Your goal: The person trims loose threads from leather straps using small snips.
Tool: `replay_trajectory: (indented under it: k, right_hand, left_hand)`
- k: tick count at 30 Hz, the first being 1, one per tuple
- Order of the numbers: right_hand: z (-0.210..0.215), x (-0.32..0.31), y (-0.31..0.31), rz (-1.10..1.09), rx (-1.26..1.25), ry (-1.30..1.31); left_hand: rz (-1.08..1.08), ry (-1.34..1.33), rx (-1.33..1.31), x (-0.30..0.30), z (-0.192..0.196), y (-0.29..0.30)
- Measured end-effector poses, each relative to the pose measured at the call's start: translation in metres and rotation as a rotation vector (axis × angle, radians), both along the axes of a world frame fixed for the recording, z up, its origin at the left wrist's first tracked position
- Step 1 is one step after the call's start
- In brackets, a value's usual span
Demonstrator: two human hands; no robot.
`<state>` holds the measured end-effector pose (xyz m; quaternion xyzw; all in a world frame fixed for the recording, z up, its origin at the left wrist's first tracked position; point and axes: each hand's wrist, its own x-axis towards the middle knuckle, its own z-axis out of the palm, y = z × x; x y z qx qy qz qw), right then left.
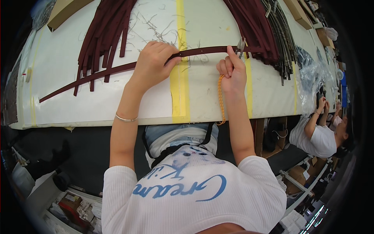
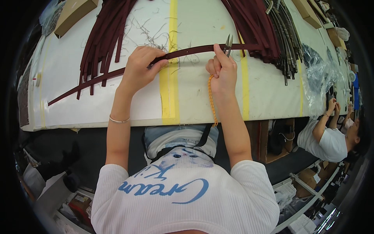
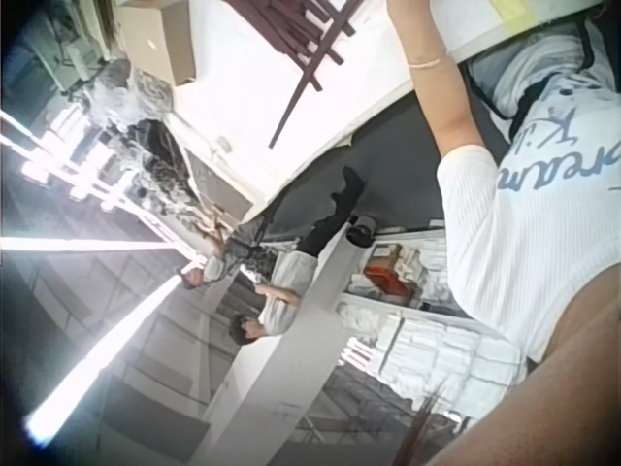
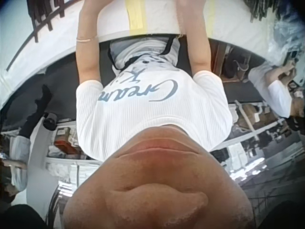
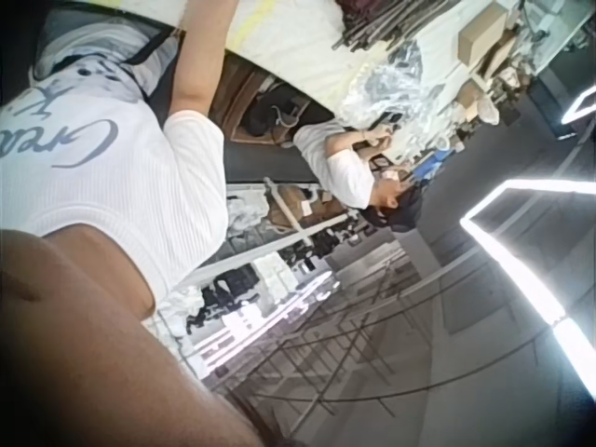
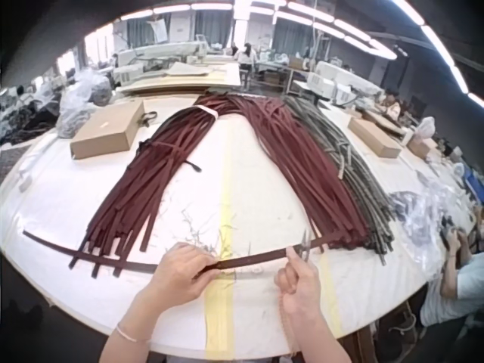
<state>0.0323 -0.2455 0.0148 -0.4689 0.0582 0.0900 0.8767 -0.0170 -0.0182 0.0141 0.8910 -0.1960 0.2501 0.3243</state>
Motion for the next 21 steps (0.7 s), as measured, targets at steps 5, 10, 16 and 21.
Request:
replay_trajectory:
  k: [5,10,16,21]
  right_hand:
    - [0.004,0.001,0.000,-0.007,0.014,-0.008]
    - [0.005,0.002,-0.004,-0.025,0.024,-0.021]
    - [0.014,-0.006,0.003,-0.095,-0.265,-0.075]
    - [0.003,-0.026,0.026,-0.077,-1.105,-0.605]
  left_hand:
    - [0.000,-0.032,0.024,0.004,-0.007,-0.003]
    - [0.038,0.222,-0.189,0.001,-0.008,-0.009]
    - [0.038,0.247,-0.282,0.000,-0.006,-0.014]
    - [0.052,0.210,-0.264,0.002,-0.012,-0.015]
